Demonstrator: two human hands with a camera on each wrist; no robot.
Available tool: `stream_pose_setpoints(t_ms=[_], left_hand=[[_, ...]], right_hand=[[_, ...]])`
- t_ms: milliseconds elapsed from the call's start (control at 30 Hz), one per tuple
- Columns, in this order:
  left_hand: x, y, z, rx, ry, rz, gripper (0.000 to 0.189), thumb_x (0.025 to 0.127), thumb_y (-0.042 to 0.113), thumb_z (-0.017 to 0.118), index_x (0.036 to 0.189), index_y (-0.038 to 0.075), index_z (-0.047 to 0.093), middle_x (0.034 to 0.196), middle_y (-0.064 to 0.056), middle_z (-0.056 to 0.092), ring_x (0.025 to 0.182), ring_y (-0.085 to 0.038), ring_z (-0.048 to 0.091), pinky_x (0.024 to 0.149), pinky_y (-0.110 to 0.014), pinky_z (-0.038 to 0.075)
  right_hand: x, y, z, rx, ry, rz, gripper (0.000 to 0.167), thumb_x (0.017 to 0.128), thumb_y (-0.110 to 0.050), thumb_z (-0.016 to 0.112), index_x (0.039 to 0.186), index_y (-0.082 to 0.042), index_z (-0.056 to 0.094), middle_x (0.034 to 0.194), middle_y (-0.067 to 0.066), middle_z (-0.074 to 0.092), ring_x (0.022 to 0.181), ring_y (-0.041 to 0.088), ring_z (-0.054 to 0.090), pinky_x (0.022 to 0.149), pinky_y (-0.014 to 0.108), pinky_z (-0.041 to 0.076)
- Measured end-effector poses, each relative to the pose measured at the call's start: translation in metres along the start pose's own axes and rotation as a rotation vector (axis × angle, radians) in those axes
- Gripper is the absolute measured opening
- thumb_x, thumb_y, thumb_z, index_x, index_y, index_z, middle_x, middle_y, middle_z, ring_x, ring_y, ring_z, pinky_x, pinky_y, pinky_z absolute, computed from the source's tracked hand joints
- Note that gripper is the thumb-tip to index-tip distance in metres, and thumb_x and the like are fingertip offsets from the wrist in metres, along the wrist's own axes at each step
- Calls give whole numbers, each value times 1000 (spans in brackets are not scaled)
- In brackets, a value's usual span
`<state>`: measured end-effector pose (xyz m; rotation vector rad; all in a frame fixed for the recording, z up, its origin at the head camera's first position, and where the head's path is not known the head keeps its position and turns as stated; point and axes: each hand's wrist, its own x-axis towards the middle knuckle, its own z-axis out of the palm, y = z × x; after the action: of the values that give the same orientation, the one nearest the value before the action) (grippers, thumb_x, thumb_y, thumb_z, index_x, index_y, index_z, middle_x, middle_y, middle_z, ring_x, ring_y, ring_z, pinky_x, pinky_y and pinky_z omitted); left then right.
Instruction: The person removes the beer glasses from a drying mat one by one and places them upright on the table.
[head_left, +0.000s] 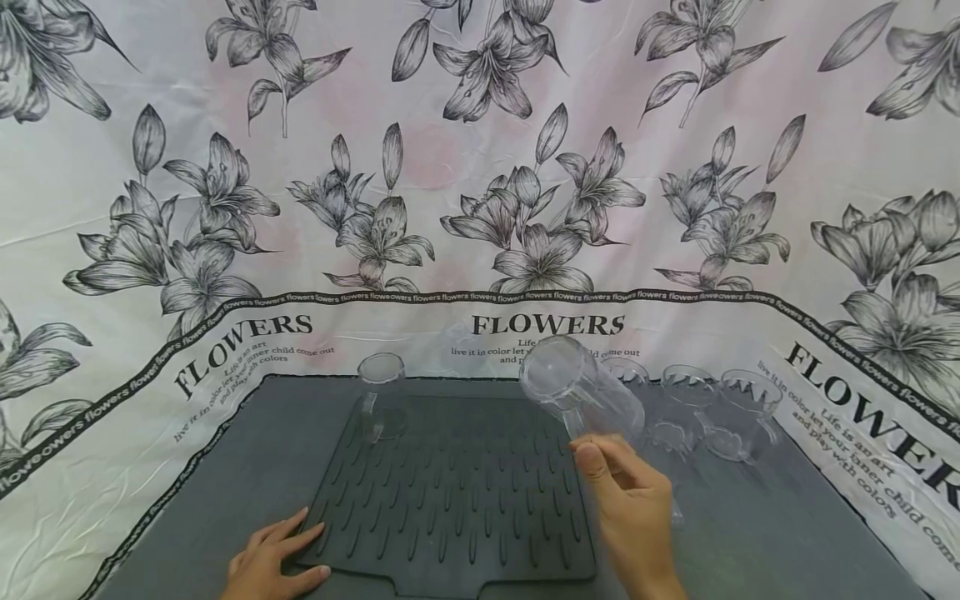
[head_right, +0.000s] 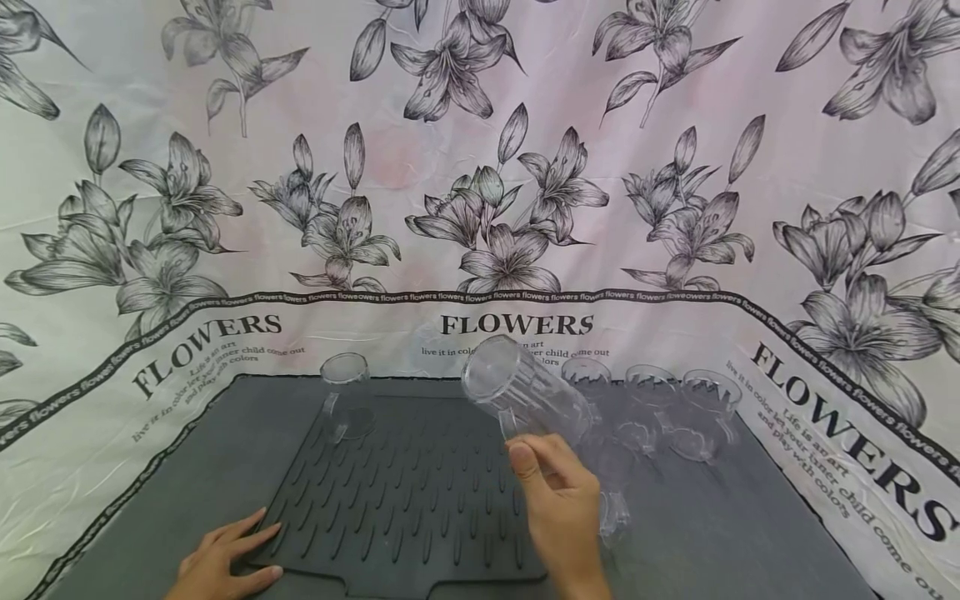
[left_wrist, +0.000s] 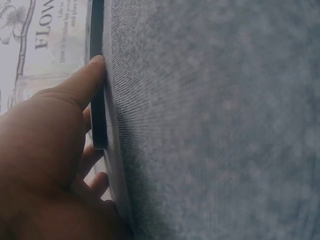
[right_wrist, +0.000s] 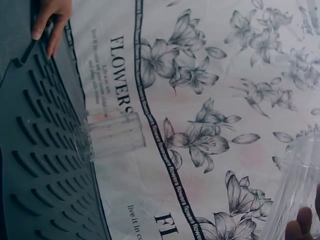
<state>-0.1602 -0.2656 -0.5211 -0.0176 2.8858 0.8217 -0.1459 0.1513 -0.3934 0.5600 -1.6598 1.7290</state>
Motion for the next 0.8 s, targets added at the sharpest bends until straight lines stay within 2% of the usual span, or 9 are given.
stream_pose_setpoints(t_ms=[133,233,367,533,667,800], left_hand=[[0,1,-1,3,-5,-4,71,75,56,75,131,15,63,146,-18,41,126,-47,36,86,-73,28],[0,2,-2,1,-13,-5,71,75,56,76,131,15,63,146,-19,41,125,-47,36,85,-73,28],[2,4,-3,-5,-23,-8,71,74,55,77,130,13,64,145,-19,41,125,-48,36,85,-73,29],[2,7,-4,-5,-26,-15,71,73,53,79,129,12,65,144,-20,42,125,-48,36,84,-72,30],[4,10,-5,-5,-38,-20,70,72,52,80,127,12,66,143,-21,43,124,-49,37,84,-73,30],[5,10,-7,-14,-48,-18,69,70,50,82,126,12,66,141,-24,43,123,-51,37,84,-73,29]], right_hand=[[0,1,-1,77,-19,-109,15,84,20,62,93,10,69,89,13,61,87,19,59,82,24,50],[-1,-1,0,-4,-38,-149,22,79,23,65,93,7,71,89,12,58,87,19,58,82,23,50],[-2,0,2,-92,-58,-262,25,75,23,69,92,4,72,86,12,55,83,19,56,77,21,50],[0,-1,5,-224,-56,-388,5,83,-1,74,87,1,72,82,11,53,77,16,52,68,19,45],[1,-2,7,-315,-29,-456,26,89,-25,71,83,1,72,81,9,53,76,16,50,66,20,41],[0,-1,8,-364,-23,-482,32,91,-32,68,82,-1,73,81,9,54,77,15,51,66,21,40]])
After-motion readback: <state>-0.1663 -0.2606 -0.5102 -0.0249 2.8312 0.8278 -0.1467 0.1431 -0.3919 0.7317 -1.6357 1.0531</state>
